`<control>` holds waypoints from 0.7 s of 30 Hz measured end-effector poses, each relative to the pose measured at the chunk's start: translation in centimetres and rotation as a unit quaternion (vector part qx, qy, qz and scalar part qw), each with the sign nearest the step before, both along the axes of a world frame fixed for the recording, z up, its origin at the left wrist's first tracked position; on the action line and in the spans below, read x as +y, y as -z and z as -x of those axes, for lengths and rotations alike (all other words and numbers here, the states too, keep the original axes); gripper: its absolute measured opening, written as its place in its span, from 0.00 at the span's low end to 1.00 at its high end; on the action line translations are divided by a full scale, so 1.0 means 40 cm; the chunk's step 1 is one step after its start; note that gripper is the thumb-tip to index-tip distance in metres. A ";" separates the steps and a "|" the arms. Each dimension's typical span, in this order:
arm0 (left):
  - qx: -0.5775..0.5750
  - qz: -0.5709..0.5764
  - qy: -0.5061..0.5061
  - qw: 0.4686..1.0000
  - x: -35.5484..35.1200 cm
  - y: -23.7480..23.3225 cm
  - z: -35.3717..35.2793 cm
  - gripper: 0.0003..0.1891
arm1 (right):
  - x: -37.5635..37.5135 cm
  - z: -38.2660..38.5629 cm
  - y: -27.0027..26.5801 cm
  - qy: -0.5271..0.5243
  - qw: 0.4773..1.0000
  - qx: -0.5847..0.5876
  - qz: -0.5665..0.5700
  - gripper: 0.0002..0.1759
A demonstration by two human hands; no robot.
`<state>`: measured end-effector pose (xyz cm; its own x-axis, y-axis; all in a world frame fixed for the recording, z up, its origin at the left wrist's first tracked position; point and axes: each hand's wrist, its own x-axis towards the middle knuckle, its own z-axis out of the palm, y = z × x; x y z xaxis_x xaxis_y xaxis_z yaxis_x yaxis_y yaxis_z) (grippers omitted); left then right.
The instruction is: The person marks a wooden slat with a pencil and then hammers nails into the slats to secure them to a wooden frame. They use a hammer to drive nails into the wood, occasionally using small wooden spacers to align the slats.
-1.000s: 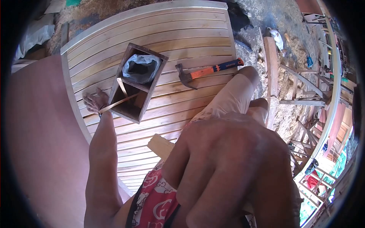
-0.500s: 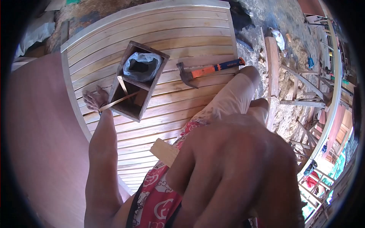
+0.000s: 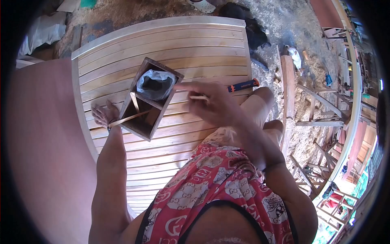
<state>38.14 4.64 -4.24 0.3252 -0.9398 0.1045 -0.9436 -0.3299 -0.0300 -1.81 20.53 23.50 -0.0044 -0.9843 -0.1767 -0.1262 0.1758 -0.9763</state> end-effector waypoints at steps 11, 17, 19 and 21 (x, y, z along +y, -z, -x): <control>0.029 -0.071 -0.035 0.996 0.004 -0.055 0.032 0.43 | 0.169 0.178 0.345 0.010 0.883 0.454 -0.117 0.14; 0.077 -0.041 -0.041 0.995 0.017 -0.114 0.052 0.42 | 0.166 0.199 0.438 0.035 0.838 0.533 -0.108 0.10; 0.068 -0.047 -0.036 0.996 0.018 -0.108 0.054 0.42 | 0.184 0.207 0.462 0.042 0.841 0.529 -0.104 0.11; 0.075 -0.048 -0.041 0.995 0.012 -0.113 0.055 0.42 | 0.186 0.208 0.467 0.052 0.844 0.524 -0.099 0.12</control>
<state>35.94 5.11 0.28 0.4058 -0.9131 -0.0396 -0.9101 -0.4076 0.0742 -10.15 27.96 4.83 -0.3449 -0.9204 -0.1842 -0.8765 0.3860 -0.2877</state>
